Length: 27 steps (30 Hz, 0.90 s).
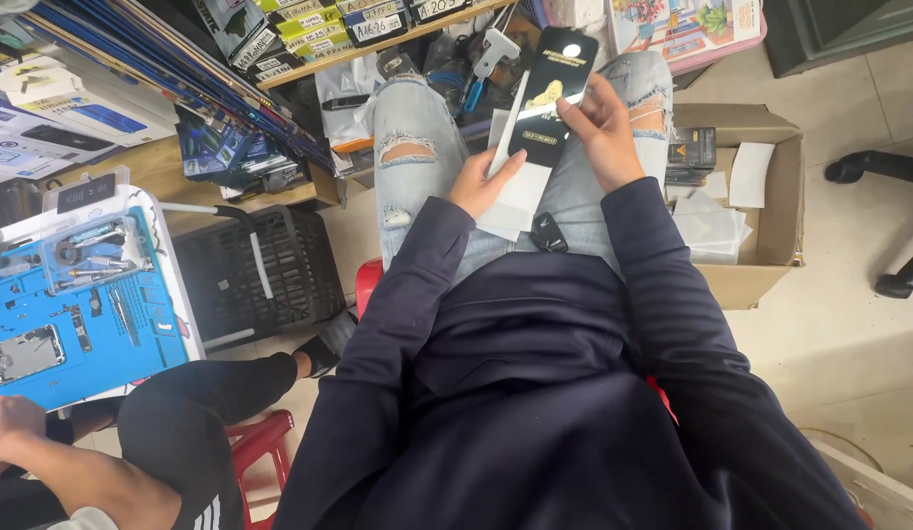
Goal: Packaging mobile phone screen protectors by placing them into protective sleeves and then into retail boxes.
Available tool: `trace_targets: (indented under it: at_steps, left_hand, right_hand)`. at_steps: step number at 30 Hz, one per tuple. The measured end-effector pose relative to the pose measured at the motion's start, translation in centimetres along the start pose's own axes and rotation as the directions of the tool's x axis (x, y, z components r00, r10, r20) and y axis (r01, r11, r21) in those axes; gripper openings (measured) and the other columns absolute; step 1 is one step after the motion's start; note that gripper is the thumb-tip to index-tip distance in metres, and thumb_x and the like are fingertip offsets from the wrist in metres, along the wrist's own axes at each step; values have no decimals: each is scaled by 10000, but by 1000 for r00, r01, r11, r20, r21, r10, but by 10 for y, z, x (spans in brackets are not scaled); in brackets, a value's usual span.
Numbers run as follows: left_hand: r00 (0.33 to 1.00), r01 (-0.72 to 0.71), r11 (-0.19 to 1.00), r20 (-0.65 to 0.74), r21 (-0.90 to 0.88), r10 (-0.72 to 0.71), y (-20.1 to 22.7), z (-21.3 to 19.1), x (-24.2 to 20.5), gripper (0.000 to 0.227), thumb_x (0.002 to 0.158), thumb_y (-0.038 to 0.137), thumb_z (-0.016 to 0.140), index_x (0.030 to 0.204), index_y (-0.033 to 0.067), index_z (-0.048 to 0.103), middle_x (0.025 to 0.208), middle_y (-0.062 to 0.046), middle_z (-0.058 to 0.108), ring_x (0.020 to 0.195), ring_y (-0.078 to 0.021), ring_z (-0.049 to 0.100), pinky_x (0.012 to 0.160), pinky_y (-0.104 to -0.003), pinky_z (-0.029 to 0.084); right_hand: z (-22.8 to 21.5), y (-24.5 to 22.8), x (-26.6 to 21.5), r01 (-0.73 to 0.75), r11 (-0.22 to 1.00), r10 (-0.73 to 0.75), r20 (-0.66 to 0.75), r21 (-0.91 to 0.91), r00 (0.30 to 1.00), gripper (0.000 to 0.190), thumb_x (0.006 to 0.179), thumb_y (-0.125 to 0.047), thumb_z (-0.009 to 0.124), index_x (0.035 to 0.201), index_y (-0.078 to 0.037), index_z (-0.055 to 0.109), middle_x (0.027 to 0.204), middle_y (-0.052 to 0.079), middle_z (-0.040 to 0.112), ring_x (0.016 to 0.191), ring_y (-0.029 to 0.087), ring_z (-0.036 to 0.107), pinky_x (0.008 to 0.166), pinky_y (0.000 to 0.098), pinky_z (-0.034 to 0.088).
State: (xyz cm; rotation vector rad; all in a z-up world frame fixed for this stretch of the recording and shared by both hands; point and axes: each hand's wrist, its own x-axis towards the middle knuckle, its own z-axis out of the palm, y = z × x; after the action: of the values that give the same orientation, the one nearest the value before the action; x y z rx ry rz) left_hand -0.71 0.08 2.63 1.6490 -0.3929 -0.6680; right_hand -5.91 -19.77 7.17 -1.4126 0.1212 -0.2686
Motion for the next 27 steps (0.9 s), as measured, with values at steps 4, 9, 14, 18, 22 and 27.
trace_targets:
  at_steps: [4, 9, 14, 18, 22, 27]
  left_hand:
    - [999, 47, 999, 20, 2, -47, 8, -4, 2, 677, 924, 591, 511, 1373, 101, 641, 1333, -34, 702, 1292, -166, 609, 1111, -287, 425]
    - [1000, 10, 988, -11, -156, -12, 6, -4, 2, 628, 963, 541, 513, 1367, 80, 650, 1368, -80, 695, 1326, -199, 603, 1132, -311, 446]
    - [996, -52, 982, -82, -182, 37, -10, -4, 7, 509, 968, 471, 577, 1231, 61, 724, 1179, -74, 770, 1097, -181, 715, 929, -281, 578]
    - [979, 41, 993, -195, -107, -61, -18, -7, 18, 535, 923, 502, 603, 1191, 64, 753, 1110, -46, 787, 986, -154, 724, 812, -261, 556]
    - [973, 33, 996, -226, -79, -50, -32, -4, 12, 472, 925, 468, 636, 1139, 69, 769, 1094, -23, 789, 997, -107, 704, 857, -241, 543]
    - [982, -111, 990, -144, 89, 123, -37, 2, 16, 415, 929, 430, 672, 1108, 75, 790, 1076, -13, 799, 978, -86, 691, 852, -227, 514]
  right_hand:
    - [-12, 3, 1, 11, 999, -11, -6, 48, 1000, 243, 1066, -161, 639, 1292, -139, 552, 1236, 48, 723, 1095, 114, 679, 985, 255, 553]
    - [-11, 11, -2, -85, 995, 93, 225, -45, 970, 201, 1037, -88, 658, 1214, -128, 569, 1260, 26, 700, 1092, 120, 697, 1004, 270, 574]
    - [-4, 7, -1, -66, 991, 87, 193, -116, 977, 143, 1030, -138, 682, 1152, -118, 609, 1202, 4, 690, 1091, 97, 654, 983, 251, 549]
    - [-31, 28, 14, -58, 997, 53, -93, -54, 994, 318, 1051, -130, 724, 897, -243, 471, 742, -126, 315, 724, 11, 379, 763, 158, 389]
    - [-28, 29, 17, -45, 965, 98, -194, 260, 976, 185, 1018, -165, 694, 1187, -161, 621, 1105, 29, 765, 999, 93, 720, 892, 266, 580]
    - [-33, 46, 21, -30, 935, 142, -294, 354, 945, 176, 998, -109, 723, 1128, -199, 646, 1076, 0, 763, 935, 97, 730, 854, 296, 609]
